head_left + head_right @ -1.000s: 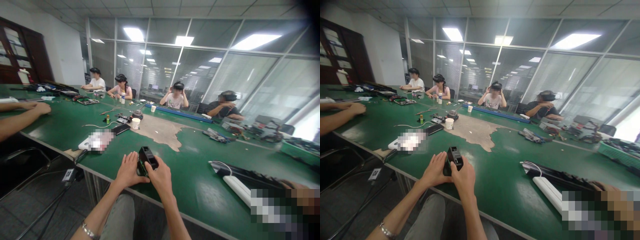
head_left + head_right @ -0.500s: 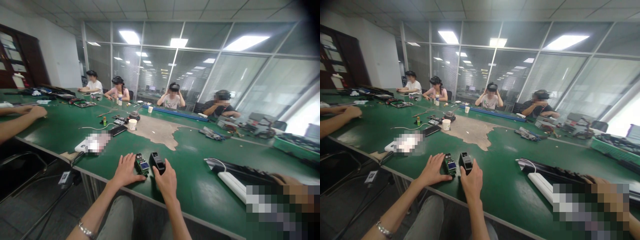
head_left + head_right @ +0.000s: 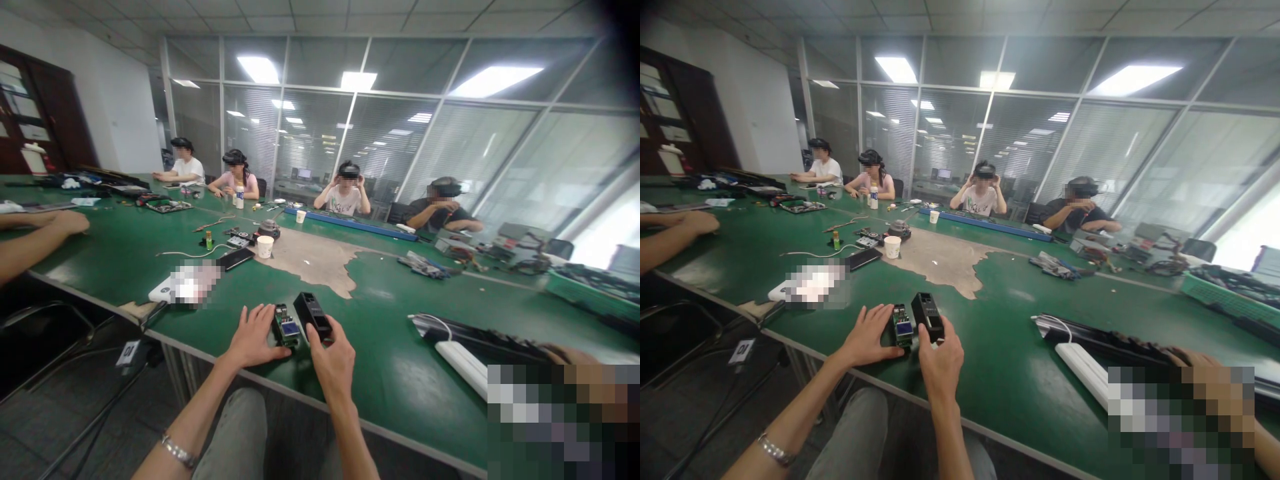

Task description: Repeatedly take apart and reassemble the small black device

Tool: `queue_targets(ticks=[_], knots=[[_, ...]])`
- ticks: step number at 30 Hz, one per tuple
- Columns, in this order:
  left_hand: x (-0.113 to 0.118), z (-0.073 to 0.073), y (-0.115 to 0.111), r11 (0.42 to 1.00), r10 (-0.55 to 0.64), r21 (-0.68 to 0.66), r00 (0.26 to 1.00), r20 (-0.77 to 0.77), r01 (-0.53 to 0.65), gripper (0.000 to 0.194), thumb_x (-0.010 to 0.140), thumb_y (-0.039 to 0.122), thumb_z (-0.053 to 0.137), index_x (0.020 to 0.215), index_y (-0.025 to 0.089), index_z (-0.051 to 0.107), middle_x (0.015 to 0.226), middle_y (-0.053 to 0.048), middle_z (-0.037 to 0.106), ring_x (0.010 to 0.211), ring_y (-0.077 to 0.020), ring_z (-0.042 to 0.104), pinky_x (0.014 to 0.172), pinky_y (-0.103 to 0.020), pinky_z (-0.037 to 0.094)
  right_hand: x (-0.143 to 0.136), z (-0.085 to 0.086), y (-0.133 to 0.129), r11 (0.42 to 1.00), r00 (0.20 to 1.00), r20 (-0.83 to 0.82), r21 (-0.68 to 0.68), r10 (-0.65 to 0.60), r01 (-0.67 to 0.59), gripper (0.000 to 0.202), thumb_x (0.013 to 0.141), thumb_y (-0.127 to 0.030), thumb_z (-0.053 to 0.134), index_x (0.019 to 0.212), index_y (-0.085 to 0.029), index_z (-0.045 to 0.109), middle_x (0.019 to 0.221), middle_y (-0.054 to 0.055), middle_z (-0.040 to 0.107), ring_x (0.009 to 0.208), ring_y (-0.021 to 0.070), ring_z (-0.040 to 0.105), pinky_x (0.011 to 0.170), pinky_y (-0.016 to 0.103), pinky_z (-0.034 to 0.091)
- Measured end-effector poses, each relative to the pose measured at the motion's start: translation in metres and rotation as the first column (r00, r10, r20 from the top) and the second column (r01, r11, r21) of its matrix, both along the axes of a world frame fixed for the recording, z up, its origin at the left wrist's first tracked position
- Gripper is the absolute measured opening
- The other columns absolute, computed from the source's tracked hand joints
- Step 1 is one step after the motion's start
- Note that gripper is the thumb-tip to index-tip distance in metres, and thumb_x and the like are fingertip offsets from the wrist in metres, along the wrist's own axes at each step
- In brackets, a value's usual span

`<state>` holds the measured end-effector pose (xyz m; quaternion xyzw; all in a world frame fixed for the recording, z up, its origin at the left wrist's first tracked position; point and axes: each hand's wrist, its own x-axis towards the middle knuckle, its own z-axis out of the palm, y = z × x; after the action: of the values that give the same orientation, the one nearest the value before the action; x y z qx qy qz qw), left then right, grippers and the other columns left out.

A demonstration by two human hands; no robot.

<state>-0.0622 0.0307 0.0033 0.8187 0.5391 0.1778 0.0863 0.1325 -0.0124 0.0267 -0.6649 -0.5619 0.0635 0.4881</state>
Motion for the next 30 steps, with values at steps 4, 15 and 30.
queue_targets(ticks=[4, 15, 30], knots=[[0.0, 0.001, 0.0, 1.0, 0.017, -0.003, 1.0, 0.008, -0.017, 0.11, 0.065, 0.084, 0.051, 0.149, 0.019, 0.022, 0.154, -0.012, 0.029, 0.143, -0.0333, 0.02, 0.116, -0.057, 0.004, -0.021, 0.02, -0.001, 0.996, 0.996, 0.039, -0.016, 0.083, -0.083, 0.046, 0.082, -0.046, 0.055, 0.117, -0.017, 0.061, 0.105, 0.01, 0.069, 0.089, 0.0214, 0.064, 0.079, 0.03, 0.047], [-0.001, -0.001, 0.001, 0.999, 0.043, -0.033, 0.999, 0.019, -0.043, 0.11, 0.067, 0.069, 0.056, 0.15, 0.009, 0.015, 0.155, -0.018, 0.024, 0.144, -0.0335, 0.018, 0.117, -0.054, 0.004, -0.052, 0.03, -0.002, 0.978, 0.95, 0.303, -0.207, 0.074, -0.01, 0.041, 0.083, -0.042, 0.056, 0.114, -0.017, 0.06, 0.093, 0.01, 0.069, 0.09, 0.026, 0.064, 0.076, 0.032, 0.044], [0.003, -0.002, -0.001, 0.998, 0.067, -0.022, 0.997, 0.023, -0.067, 0.112, 0.066, 0.047, 0.055, 0.149, 0.005, -0.007, 0.155, -0.019, 0.021, 0.145, -0.0293, 0.016, 0.118, -0.049, 0.003, -0.05, 0.01, -0.008, 0.971, 0.916, 0.388, -0.239, 0.103, -0.008, 0.05, 0.082, -0.046, 0.056, 0.121, -0.014, 0.058, 0.101, 0.013, 0.068, 0.096, 0.0295, 0.061, 0.08, 0.036, 0.044]])
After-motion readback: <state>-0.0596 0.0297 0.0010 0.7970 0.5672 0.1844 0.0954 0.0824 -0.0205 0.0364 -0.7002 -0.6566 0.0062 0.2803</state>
